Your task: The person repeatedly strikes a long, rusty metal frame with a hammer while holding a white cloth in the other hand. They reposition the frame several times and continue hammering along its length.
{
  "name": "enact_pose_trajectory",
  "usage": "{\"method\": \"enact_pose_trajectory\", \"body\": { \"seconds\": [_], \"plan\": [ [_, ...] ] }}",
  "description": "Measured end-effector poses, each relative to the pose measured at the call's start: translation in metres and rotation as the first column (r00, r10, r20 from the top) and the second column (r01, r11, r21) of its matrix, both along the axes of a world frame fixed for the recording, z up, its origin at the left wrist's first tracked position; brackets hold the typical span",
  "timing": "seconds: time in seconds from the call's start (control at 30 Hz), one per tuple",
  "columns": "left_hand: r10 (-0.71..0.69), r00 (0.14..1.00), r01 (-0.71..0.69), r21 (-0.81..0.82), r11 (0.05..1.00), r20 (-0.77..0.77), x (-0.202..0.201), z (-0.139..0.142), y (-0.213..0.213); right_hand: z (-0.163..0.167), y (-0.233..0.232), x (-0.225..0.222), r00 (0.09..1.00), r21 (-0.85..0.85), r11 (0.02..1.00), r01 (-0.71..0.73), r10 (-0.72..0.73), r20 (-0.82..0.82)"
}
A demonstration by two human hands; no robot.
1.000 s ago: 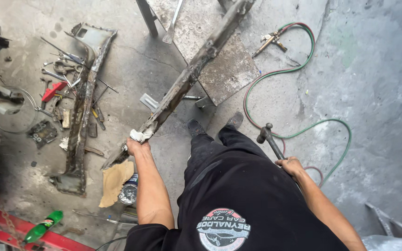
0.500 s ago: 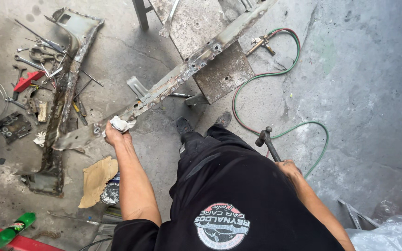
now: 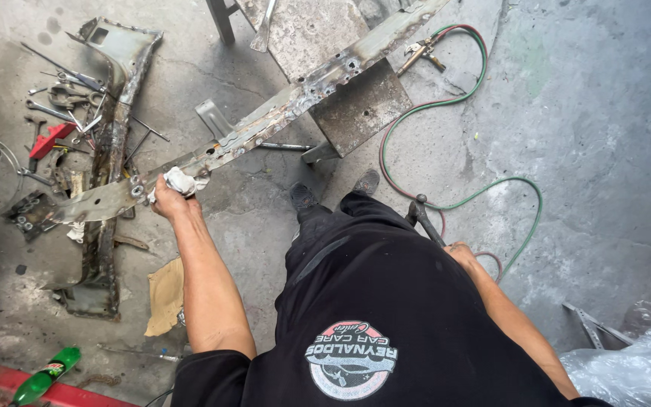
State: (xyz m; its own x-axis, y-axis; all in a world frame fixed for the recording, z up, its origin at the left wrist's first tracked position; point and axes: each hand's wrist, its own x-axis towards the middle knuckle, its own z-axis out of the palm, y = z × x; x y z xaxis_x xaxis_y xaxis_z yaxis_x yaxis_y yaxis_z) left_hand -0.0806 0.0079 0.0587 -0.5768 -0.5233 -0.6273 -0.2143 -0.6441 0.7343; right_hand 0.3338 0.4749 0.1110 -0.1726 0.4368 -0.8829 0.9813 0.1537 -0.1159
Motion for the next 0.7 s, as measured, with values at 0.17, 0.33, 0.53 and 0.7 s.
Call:
{"method": "enact_pose_trajectory", "body": {
  "seconds": [0.17,0.33,0.53,0.7],
  "plan": [
    [0.047,0.998,-0.048,-0.035,0.998,-0.03,-0.001,-0.006,0.006,-0.001,0.0,-0.003,0.982,0.018,0.982,-0.19,0.19,-0.015],
    [0.067,0.99,-0.071,-0.029,0.997,-0.123,-0.009,-0.004,0.004,-0.015,0.002,0.003,0.944,0.04,0.944,-0.329,0.33,-0.021],
    [0.137,0.989,-0.14,-0.06,0.988,-0.056,-0.01,0.012,0.002,-0.029,0.001,0.003,0.911,0.058,0.911,-0.407,0.41,-0.038],
    [0.121,0.992,-0.121,0.002,0.993,-0.04,-0.006,0.026,0.003,-0.014,-0.008,0.01,0.907,0.063,0.907,-0.416,0.419,-0.038]
  ]
}}
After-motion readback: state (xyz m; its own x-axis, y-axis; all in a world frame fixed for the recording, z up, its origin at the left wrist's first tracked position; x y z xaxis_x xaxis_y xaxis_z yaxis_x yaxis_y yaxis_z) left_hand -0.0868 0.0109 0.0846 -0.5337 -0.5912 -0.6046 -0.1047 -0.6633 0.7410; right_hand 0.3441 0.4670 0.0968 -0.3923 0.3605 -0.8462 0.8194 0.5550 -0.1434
